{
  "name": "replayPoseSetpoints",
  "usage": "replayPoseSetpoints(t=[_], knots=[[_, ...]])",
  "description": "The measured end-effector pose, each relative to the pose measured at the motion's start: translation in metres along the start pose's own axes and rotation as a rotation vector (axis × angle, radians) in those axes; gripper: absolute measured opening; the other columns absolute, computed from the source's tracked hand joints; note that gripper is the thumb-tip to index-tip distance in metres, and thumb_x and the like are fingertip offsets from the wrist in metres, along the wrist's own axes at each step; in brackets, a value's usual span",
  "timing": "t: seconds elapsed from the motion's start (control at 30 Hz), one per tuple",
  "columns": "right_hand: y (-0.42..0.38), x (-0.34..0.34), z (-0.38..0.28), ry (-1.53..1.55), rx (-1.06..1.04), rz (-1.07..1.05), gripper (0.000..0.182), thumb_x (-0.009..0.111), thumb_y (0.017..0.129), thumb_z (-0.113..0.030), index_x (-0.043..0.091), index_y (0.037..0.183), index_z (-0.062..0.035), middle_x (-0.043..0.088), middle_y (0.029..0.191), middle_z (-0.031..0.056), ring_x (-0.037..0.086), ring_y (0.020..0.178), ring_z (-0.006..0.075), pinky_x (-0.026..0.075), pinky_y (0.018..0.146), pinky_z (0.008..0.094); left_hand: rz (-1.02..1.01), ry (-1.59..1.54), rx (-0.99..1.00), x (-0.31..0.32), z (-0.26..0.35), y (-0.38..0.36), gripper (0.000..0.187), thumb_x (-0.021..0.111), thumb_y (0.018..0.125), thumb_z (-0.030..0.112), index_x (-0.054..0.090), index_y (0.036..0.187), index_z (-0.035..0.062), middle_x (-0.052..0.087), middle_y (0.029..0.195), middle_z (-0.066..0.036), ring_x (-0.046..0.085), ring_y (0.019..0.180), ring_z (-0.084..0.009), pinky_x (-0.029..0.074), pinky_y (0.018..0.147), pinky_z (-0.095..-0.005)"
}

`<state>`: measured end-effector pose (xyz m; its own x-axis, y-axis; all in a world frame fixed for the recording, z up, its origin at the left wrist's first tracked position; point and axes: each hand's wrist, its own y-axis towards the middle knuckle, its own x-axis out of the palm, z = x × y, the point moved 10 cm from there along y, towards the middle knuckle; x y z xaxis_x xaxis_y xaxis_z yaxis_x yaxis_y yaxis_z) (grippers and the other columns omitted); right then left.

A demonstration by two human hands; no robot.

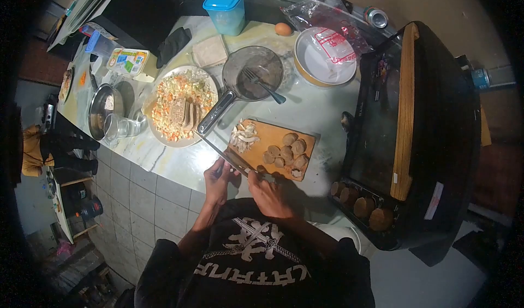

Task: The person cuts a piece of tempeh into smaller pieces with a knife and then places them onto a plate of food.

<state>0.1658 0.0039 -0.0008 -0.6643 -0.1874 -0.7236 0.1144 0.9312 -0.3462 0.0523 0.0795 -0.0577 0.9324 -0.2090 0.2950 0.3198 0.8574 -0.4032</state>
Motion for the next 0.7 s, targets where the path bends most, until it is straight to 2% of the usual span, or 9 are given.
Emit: replayPoseSetpoints(t=[0.03, 0.2, 0.27, 0.47, 0.53, 0.63, 0.7], knots=[[0.0, 0.002, 0.001, 0.006, 0.008, -0.007, 0.019, 0.05, 0.09, -0.015, 0.044, 0.102, -0.0017, 0.061, 0.074, 0.0242, 0.062, 0.074, 0.043, 0.048, 0.064, 0.0512, -0.005, 0.021, 0.014, 0.001, 0.001, 0.0, 0.033, 0.052, 0.096, 0.01, 0.052, 0.124, -0.007, 0.061, 0.107, -0.009, 0.058, 0.088, -0.0127, 0.055, 0.074, -0.0254], [-0.001, -0.003, -0.002, -0.023, -0.013, 0.021, 0.021, 0.05, 0.09, -0.015, 0.044, 0.105, -0.0015, 0.061, 0.076, 0.0247, 0.062, 0.075, 0.0426, 0.048, 0.066, 0.0511, 0.005, 0.014, 0.014, 0.0, 0.001, 0.001, 0.032, 0.053, 0.095, 0.01, 0.054, 0.122, -0.0072, 0.061, 0.106, -0.009, 0.059, 0.088, -0.0125, 0.055, 0.073, -0.0252], [0.001, 0.009, 0.003, -0.048, -0.005, -0.075, 0.03, 0.049, 0.088, -0.009, 0.039, 0.116, -0.0025, 0.063, 0.085, 0.0255, 0.062, 0.081, 0.0446, 0.049, 0.069, 0.0519, 0.006, 0.017, 0.014, 0.001, 0.001, 0.001, 0.031, 0.053, 0.095, 0.011, 0.054, 0.121, -0.0072, 0.061, 0.106, -0.009, 0.059, 0.088, -0.0125, 0.055, 0.073, -0.0252], [0.006, 0.001, -0.002, 0.005, 0.027, -0.108, 0.02, 0.046, 0.087, -0.005, 0.04, 0.106, -0.0006, 0.062, 0.084, 0.0259, 0.062, 0.082, 0.0439, 0.049, 0.069, 0.0514, 0.011, 0.032, -0.011, 0.001, 0.002, 0.001, 0.028, 0.051, 0.096, 0.011, 0.057, 0.117, -0.0074, 0.063, 0.103, -0.009, 0.061, 0.085, -0.0133, 0.056, 0.072, -0.0251], [0.007, -0.001, -0.003, 0.004, 0.013, -0.088, 0.018, 0.045, 0.087, -0.005, 0.041, 0.104, -0.0007, 0.062, 0.084, 0.026, 0.062, 0.082, 0.0435, 0.049, 0.069, 0.0509, 0.064, 0.003, -0.044, 0.0, 0.002, 0.0, 0.026, 0.051, 0.097, 0.011, 0.058, 0.115, -0.0063, 0.063, 0.1, -0.008, 0.061, 0.08, -0.0115, 0.054, 0.07, -0.0235], [0.007, -0.002, -0.003, -0.003, 0.009, -0.077, 0.015, 0.045, 0.088, -0.007, 0.042, 0.102, -0.0009, 0.062, 0.083, 0.0259, 0.062, 0.081, 0.0427, 0.049, 0.068, 0.0501, 0.03, -0.024, -0.068, -0.002, -0.004, 0.002, 0.03, 0.055, 0.094, 0.009, 0.057, 0.12, -0.0055, 0.062, 0.091, -0.004, 0.055, 0.077, -0.0095, 0.049, 0.068, -0.025], [0.008, 0.0, -0.002, -0.009, 0.016, -0.087, 0.015, 0.045, 0.089, -0.007, 0.043, 0.101, -0.0009, 0.062, 0.082, 0.0257, 0.062, 0.08, 0.0424, 0.049, 0.067, 0.0498, 0.029, -0.027, -0.082, -0.002, -0.006, 0.002, 0.028, 0.056, 0.094, 0.01, 0.058, 0.118, -0.0055, 0.062, 0.089, -0.004, 0.055, 0.076, -0.0094, 0.048, 0.069, -0.0243]])
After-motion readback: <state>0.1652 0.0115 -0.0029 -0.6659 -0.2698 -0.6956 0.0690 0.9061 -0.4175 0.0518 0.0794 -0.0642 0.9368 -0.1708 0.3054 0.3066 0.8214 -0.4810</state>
